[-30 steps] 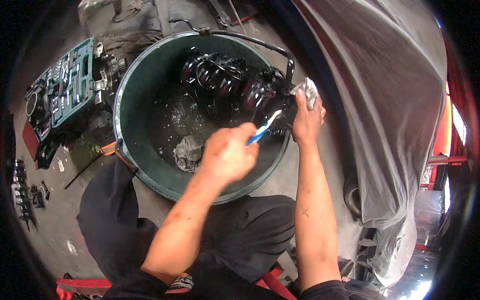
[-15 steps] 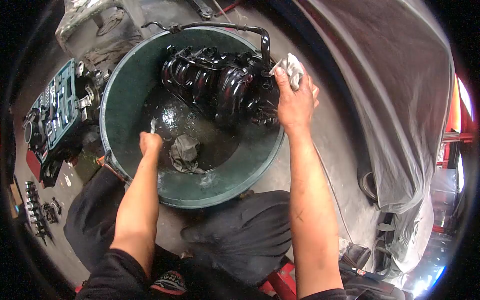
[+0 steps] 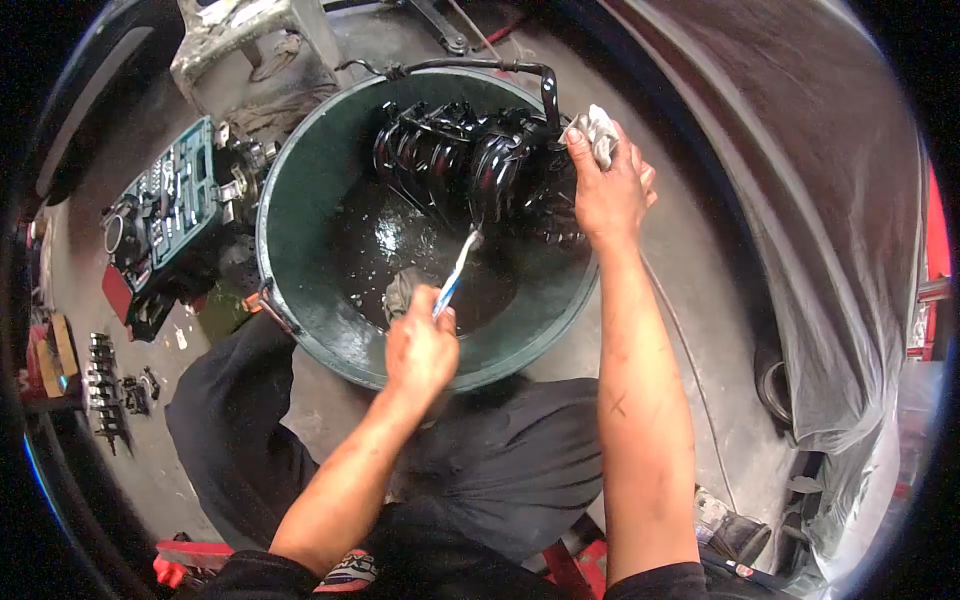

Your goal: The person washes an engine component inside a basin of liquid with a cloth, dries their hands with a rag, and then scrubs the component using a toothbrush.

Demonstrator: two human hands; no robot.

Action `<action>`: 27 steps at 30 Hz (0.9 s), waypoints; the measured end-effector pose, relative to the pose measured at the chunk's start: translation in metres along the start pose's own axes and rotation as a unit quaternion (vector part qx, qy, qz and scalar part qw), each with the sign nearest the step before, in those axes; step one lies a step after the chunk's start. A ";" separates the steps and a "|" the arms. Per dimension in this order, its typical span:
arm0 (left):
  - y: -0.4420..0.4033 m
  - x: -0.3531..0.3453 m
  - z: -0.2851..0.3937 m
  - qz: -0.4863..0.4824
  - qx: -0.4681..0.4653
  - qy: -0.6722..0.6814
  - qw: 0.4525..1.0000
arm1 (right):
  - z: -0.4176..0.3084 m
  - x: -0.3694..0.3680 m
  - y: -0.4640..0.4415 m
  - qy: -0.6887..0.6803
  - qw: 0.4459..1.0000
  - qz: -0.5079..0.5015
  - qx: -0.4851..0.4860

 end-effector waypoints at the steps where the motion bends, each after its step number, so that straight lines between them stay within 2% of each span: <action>1: 0.008 -0.005 0.008 0.006 -0.031 -0.007 0.999 | 0.002 -0.001 0.000 0.008 1.000 0.005 -0.001; 7: 0.020 -0.018 0.039 0.032 -0.104 0.039 0.993 | 0.000 0.000 0.003 0.009 1.000 0.014 0.008; 10: 0.017 -0.017 0.072 0.100 -0.165 0.057 0.980 | -0.003 0.000 0.005 0.004 1.000 0.015 0.016; 12: 0.015 -0.036 0.103 0.065 -0.212 -0.025 0.975 | -0.007 0.001 0.007 0.007 1.000 0.015 0.012; 14: 0.028 -0.040 0.113 0.040 -0.202 -0.008 0.978 | -0.008 0.002 0.008 0.010 1.000 0.009 0.014; 17: 0.039 -0.031 0.103 0.050 -0.199 -0.014 0.979 | -0.010 0.002 0.008 0.004 1.000 0.006 0.016; 20: 0.025 -0.037 0.108 0.049 -0.252 -0.045 0.965 | -0.012 0.004 0.007 0.011 1.000 0.014 0.023; 24: -0.008 -0.038 0.108 0.005 -0.298 -0.149 0.943 | -0.004 -0.002 -0.002 0.016 1.000 -0.002 0.007; 25: -0.009 -0.030 0.113 -0.046 -0.279 -0.144 0.948 | -0.003 -0.002 0.001 0.017 1.000 -0.004 0.004; 27: -0.010 -0.018 0.126 -0.087 -0.299 -0.010 0.950 | 0.000 -0.002 0.004 0.025 1.000 -0.001 -0.003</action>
Point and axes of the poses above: each hand's wrist, its own y-axis away from the middle knuckle, its own x-axis out of the back of the hand, z = x × y, the point moved 10 cm from there along -y, towards the middle knuckle, and after that the axes turned 2 degrees about x, right-handed, at the moved point
